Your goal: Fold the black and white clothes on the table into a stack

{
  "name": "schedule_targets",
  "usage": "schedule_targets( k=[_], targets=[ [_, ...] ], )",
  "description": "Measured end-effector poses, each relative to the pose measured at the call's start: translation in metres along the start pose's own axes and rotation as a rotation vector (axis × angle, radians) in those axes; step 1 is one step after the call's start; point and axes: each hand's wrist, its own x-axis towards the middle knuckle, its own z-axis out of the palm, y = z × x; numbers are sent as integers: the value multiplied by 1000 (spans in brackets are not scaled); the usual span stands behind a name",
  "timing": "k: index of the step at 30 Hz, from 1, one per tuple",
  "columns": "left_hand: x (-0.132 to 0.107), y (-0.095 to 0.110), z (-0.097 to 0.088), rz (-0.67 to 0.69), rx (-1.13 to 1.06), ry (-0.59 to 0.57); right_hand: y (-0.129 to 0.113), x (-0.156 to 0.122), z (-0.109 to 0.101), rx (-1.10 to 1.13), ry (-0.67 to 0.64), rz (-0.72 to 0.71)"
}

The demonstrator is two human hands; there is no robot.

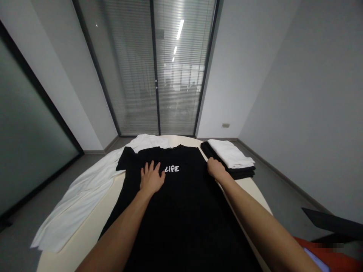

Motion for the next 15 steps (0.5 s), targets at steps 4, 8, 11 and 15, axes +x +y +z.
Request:
schedule_targets(
  k=[4, 8, 11, 15],
  targets=[
    [-1, 1, -1, 1, 5, 6, 3, 3, 2, 10, 0, -21],
    [-1, 1, -1, -3, 0, 6, 6, 10, 2, 40, -36, -61],
    [-1, 1, 0, -6, -4, 3, 9, 15, 0, 62, -29, -105],
    [0, 0, 1, -2, 0, 1, 11, 17, -4, 90, 46, -117]
  ],
)
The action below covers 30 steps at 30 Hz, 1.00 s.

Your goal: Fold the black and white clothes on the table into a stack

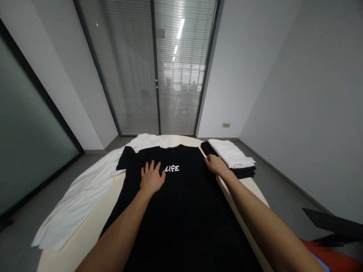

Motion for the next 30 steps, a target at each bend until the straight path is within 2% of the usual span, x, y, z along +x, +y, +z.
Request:
schedule_targets(
  k=[4, 10, 14, 18, 20, 22, 24, 30],
  targets=[
    [0, -1, 1, 6, 1, 5, -1, 0, 1, 4, 65, 22],
    [1, -2, 1, 1, -7, 2, -2, -7, 8, -32, 19, 28],
    [1, -1, 0, 3, -8, -1, -12, -16, 9, -77, 33, -18],
    [1, 0, 0, -2, 4, 0, -27, -19, 20, -82, 85, -158],
    [1, 0, 0, -3, 7, -3, -30, -18, 31, -64, 20, -189],
    [1, 0, 0, 1, 6, -9, -30, -15, 44, -47, -71, -154],
    [1, 0, 0, 6, 4, -16, -28, -12, 53, -32, -107, -129],
    [1, 0, 0, 8, 8, -27, -28, -19, 57, -46, 12, -157]
  ],
)
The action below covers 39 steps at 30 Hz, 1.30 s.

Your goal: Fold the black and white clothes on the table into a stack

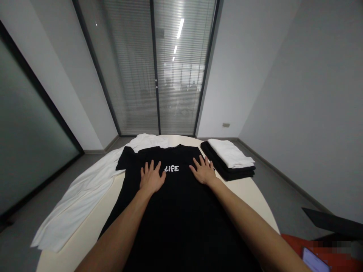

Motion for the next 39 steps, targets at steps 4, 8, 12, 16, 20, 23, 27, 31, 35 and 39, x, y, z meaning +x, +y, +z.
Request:
schedule_targets(
  k=[4, 8, 12, 16, 20, 23, 27, 31, 35, 39],
  targets=[
    [0, 0, 1, 6, -1, 4, -5, -16, -2, 14, 4, -120],
    [-1, 0, 1, 6, 5, 26, -8, -33, -2, 46, 24, -171],
    [-5, 4, -5, 65, 22, 143, -4, -41, -7, 59, 56, -207],
    [-11, 10, -14, 242, -40, 182, 15, -41, -17, -10, 189, -145],
    [-21, 15, -18, 480, -121, -40, 35, -40, -20, -43, 153, -65],
    [-29, 21, -21, 592, -129, -143, 40, -41, -18, -58, 114, -77],
    [-42, 34, -26, 713, -149, -157, 40, -39, -17, -57, 117, -80],
    [-59, 45, -35, 831, -210, -226, 46, -34, -15, -10, 140, -118],
    [-76, 43, -51, 931, -283, -212, 50, -31, -11, 21, 164, -124],
    [-91, 28, -68, 984, -298, -313, 50, -31, -9, 10, 178, -111]
  ],
)
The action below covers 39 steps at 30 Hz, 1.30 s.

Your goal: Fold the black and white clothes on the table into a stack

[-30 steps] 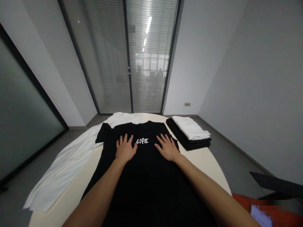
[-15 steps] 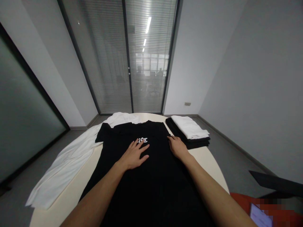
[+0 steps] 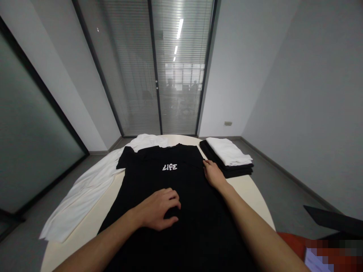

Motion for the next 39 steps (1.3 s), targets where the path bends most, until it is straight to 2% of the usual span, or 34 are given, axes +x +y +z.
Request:
schedule_targets(
  k=[6, 13, 19, 25, 29, 31, 34, 37, 39],
  targets=[
    [-29, 0, -7, 5, -59, -17, 0, 0, 3, -33, 11, -26],
    [-53, 0, -6, -16, 8, -64, 1, 1, 7, -58, 50, -62],
    [-51, 10, -5, -48, 71, -90, 3, 0, 9, -53, 58, -73],
    [-50, 16, -17, -95, -84, -186, 8, 3, 14, 2, 86, -107],
    [-50, 16, -21, -128, -138, -190, 7, 5, 14, 26, 106, -94],
    [-50, 10, -22, -158, -161, -149, 6, 5, 14, 18, 108, -93],
    [-51, -12, -21, -276, -70, 14, 4, 3, 15, -13, 111, -95],
    [-58, -48, -16, -476, 163, 215, 4, 3, 16, -15, 105, -90],
    [-67, -73, -12, -677, 329, 326, 5, 5, 17, 33, 106, -79]
  ],
)
